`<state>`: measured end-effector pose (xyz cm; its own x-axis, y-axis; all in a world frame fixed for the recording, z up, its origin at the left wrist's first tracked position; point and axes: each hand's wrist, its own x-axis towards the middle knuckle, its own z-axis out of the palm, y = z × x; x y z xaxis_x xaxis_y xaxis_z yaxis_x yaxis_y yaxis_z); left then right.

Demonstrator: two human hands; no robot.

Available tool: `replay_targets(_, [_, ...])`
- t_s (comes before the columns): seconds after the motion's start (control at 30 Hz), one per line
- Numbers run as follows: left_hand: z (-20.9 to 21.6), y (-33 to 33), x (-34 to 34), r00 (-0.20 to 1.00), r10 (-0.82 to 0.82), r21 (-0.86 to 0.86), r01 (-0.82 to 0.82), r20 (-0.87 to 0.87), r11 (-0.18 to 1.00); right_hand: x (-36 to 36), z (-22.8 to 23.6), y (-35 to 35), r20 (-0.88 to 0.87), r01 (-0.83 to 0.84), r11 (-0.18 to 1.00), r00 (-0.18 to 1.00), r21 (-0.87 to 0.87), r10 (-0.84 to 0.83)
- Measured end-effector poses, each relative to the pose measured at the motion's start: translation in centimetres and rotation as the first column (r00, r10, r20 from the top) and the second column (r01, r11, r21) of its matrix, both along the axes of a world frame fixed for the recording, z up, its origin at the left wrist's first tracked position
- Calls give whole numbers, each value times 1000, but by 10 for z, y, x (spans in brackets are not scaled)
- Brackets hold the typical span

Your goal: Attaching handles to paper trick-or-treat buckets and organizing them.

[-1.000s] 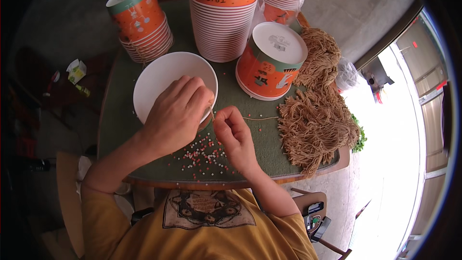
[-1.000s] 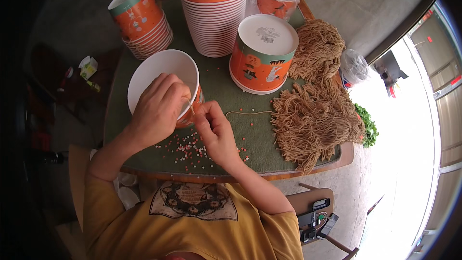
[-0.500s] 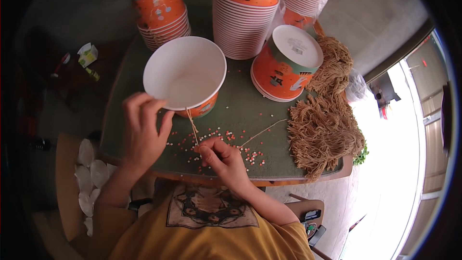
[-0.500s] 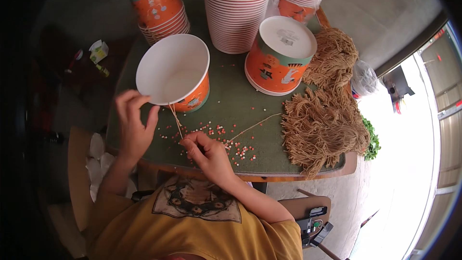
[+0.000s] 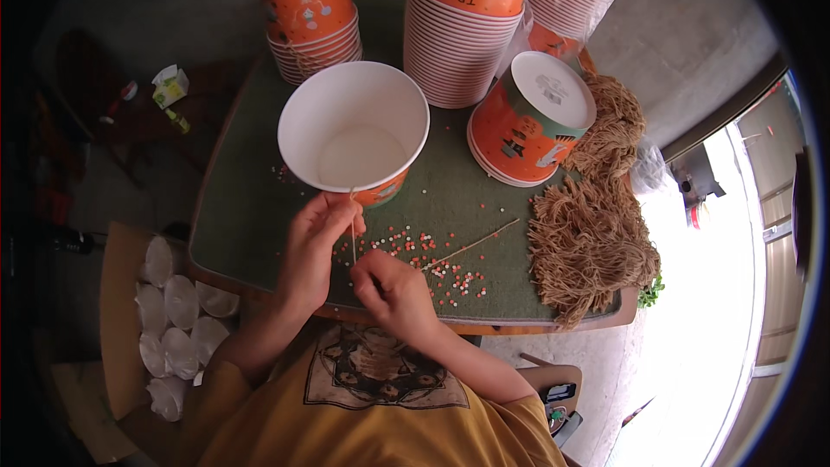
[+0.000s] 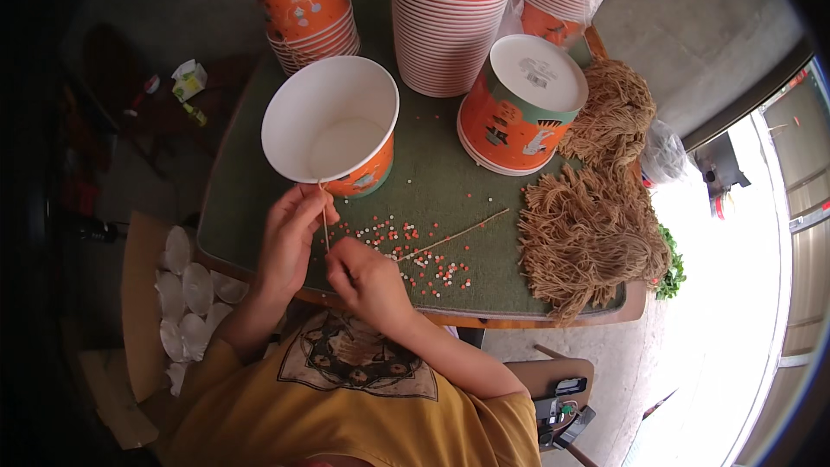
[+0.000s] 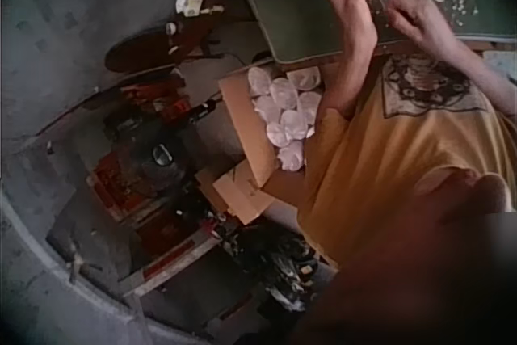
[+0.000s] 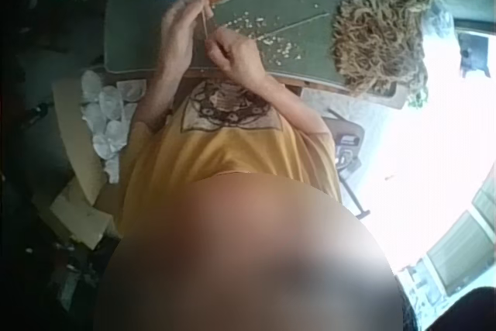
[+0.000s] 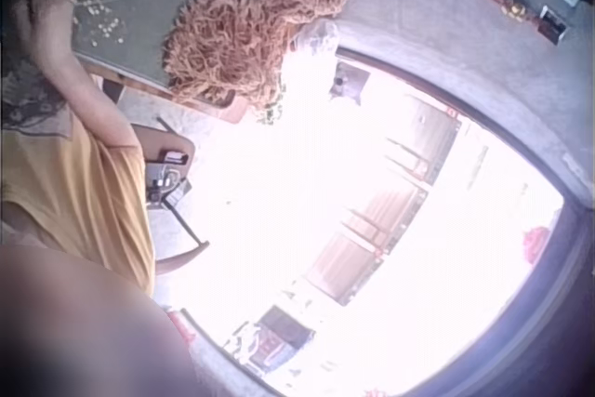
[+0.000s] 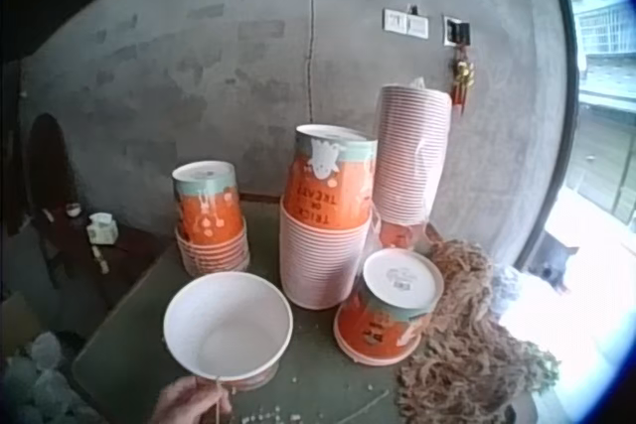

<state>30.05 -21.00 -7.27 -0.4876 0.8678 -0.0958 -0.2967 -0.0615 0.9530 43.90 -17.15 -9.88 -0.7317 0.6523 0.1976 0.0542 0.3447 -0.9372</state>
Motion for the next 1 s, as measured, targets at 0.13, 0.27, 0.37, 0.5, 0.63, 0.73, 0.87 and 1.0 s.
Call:
replay_targets(0.13, [10, 11, -3, 993, 116, 75, -114, -25, 991, -4, -8, -5, -88, 21, 976, 996, 216, -2])
replay_targets(0.27, [3, 17, -9, 959, 218, 136, -195, -183, 971, -10, -5, -4, -57, 34, 947, 998, 320, -17])
replay_targets(0.37, [-1, 19, -15, 938, 251, 139, -223, -239, 965, -16, -1, -2, 23, 40, 918, 998, 395, -53])
replay_targets(0.5, [-31, -4, -13, 858, 317, 131, -288, -404, 949, 8, 24, 7, -35, 81, 886, 997, 456, -73])
replay_targets(0.63, [-13, 1, 26, 369, 170, 231, 130, -914, 964, 46, 61, 21, -135, 151, 938, 984, 312, -114])
replay_targets(0.73, [17, 29, 33, 315, 204, 225, 31, -927, 974, 64, 87, 33, -264, 196, 971, 938, -141, -227])
replay_targets(0.87, [32, 30, 2, 221, 197, 170, -133, -955, 976, 72, 98, 63, -476, 125, 891, 808, -437, -347])
replay_targets(1.0, [57, 12, -55, 221, 210, 180, -149, -952, 972, 62, 86, 86, -652, -304, 668, 669, -679, -358])
